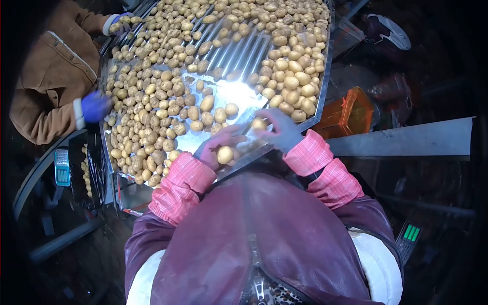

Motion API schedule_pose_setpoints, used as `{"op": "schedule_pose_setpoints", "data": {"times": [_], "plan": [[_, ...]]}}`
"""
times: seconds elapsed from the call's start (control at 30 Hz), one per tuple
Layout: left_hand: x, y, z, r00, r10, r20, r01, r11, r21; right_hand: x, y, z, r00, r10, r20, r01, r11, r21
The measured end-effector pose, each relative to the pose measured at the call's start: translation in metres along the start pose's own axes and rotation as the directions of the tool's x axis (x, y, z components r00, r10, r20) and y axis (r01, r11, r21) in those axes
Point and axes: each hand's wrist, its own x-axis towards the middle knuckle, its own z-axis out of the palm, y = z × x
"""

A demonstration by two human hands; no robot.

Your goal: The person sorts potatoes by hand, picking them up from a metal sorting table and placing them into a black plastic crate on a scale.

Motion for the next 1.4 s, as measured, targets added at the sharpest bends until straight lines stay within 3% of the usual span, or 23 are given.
{"op": "schedule_pose_setpoints", "data": {"times": [0.07, 0.1, 0.13, 0.2, 0.3, 0.4, 0.5, 0.6, 0.73, 0.8, 0.83, 0.87, 0.9, 0.97, 1.07, 1.1, 1.17, 1.2, 1.27, 1.37, 1.4], "plan": [[0.004, 0.0, -0.011, 0.982, -0.021, 0.186, 0.038, 0.995, -0.09, 0.01, 0.014, -0.002, 0.957, -0.288, 0.023, 0.281, 0.908, -0.31], [-0.003, 0.005, -0.001, 0.994, -0.111, 0.019, 0.112, 0.99, -0.09, 0.018, 0.019, -0.006, 0.966, -0.257, 0.043, 0.249, 0.864, -0.437], [-0.004, 0.003, -0.005, 0.993, -0.118, 0.024, 0.12, 0.987, -0.104, 0.026, 0.025, -0.01, 0.972, -0.225, 0.062, 0.22, 0.801, -0.556], [-0.003, -0.002, -0.018, 0.991, -0.133, 0.033, 0.137, 0.982, -0.134, 0.044, 0.034, -0.018, 0.985, 0.17, -0.03, -0.138, 0.668, -0.731], [-0.005, -0.005, -0.025, 0.995, -0.103, -0.006, 0.102, 0.991, -0.091, 0.076, 0.012, -0.013, 0.884, 0.458, 0.099, -0.176, 0.52, -0.836], [-0.006, -0.007, -0.025, 0.977, -0.032, -0.209, 0.041, 0.998, 0.037, 0.091, 0.01, -0.009, 0.88, 0.47, 0.075, -0.152, 0.427, -0.891], [0.002, -0.012, -0.039, 0.936, 0.152, -0.317, -0.144, 0.988, 0.049, 0.105, 0.03, -0.011, 0.884, 0.457, 0.099, -0.121, 0.427, -0.896], [0.015, -0.025, -0.057, 0.894, 0.389, -0.22, -0.267, 0.86, 0.435, 0.116, 0.047, -0.002, 0.931, 0.366, 0.021, -0.134, 0.392, -0.91], [0.015, -0.028, -0.059, 0.934, 0.3, -0.195, -0.18, 0.865, 0.469, 0.147, 0.052, -0.012, 0.924, 0.373, -0.088, -0.304, 0.574, -0.76], [0.008, -0.018, -0.047, 0.954, 0.253, -0.164, -0.139, 0.851, 0.506, 0.168, 0.066, -0.01, 0.799, 0.566, -0.202, -0.601, 0.754, -0.265], [0.019, -0.027, -0.056, 0.936, 0.325, -0.133, -0.197, 0.801, 0.566, 0.173, 0.07, -0.008, 0.797, 0.568, -0.208, -0.603, 0.772, -0.201], [0.021, -0.025, -0.061, 0.949, 0.286, -0.131, -0.143, 0.764, 0.629, 0.182, 0.072, -0.009, 0.779, 0.596, -0.194, -0.621, 0.696, -0.361], [0.014, -0.013, -0.052, 0.961, 0.244, -0.131, -0.089, 0.721, 0.687, 0.19, 0.066, -0.01, 0.761, 0.623, -0.179, -0.613, 0.602, -0.512], [0.016, -0.004, -0.046, 0.973, 0.196, -0.118, -0.036, 0.639, 0.769, 0.187, 0.057, 0.001, 0.905, 0.425, -0.033, -0.264, 0.498, -0.826], [0.021, -0.003, -0.043, 0.982, 0.166, -0.091, -0.013, 0.538, 0.843, 0.189, 0.046, 0.028, 0.923, 0.379, 0.063, -0.13, 0.463, -0.877], [0.019, 0.0, -0.037, 0.982, 0.163, -0.094, -0.002, 0.507, 0.862, 0.183, 0.027, 0.03, 0.938, 0.321, 0.126, -0.062, 0.515, -0.855], [0.022, 0.003, -0.033, 0.984, 0.158, -0.083, -0.007, 0.5, 0.866, 0.195, 0.054, 0.048, 0.929, 0.196, 0.315, 0.177, 0.511, -0.841], [0.024, -0.001, -0.038, 0.986, 0.152, -0.071, -0.02, 0.527, 0.85, 0.206, 0.094, 0.074, 0.894, 0.12, 0.431, 0.367, 0.355, -0.86], [0.03, -0.007, -0.047, 0.988, 0.133, -0.08, -0.023, 0.632, 0.775, 0.182, 0.057, 0.065, 0.964, 0.057, 0.259, 0.089, 0.849, -0.52], [0.03, -0.013, -0.055, 0.982, 0.113, -0.154, -0.003, 0.816, 0.577, 0.191, 0.067, 0.033, 0.963, -0.204, 0.178, 0.264, 0.848, -0.46], [0.027, -0.013, -0.053, 0.974, 0.126, -0.189, -0.015, 0.865, 0.502, 0.197, 0.066, 0.018, 0.98, -0.148, 0.133, 0.198, 0.781, -0.592]]}}
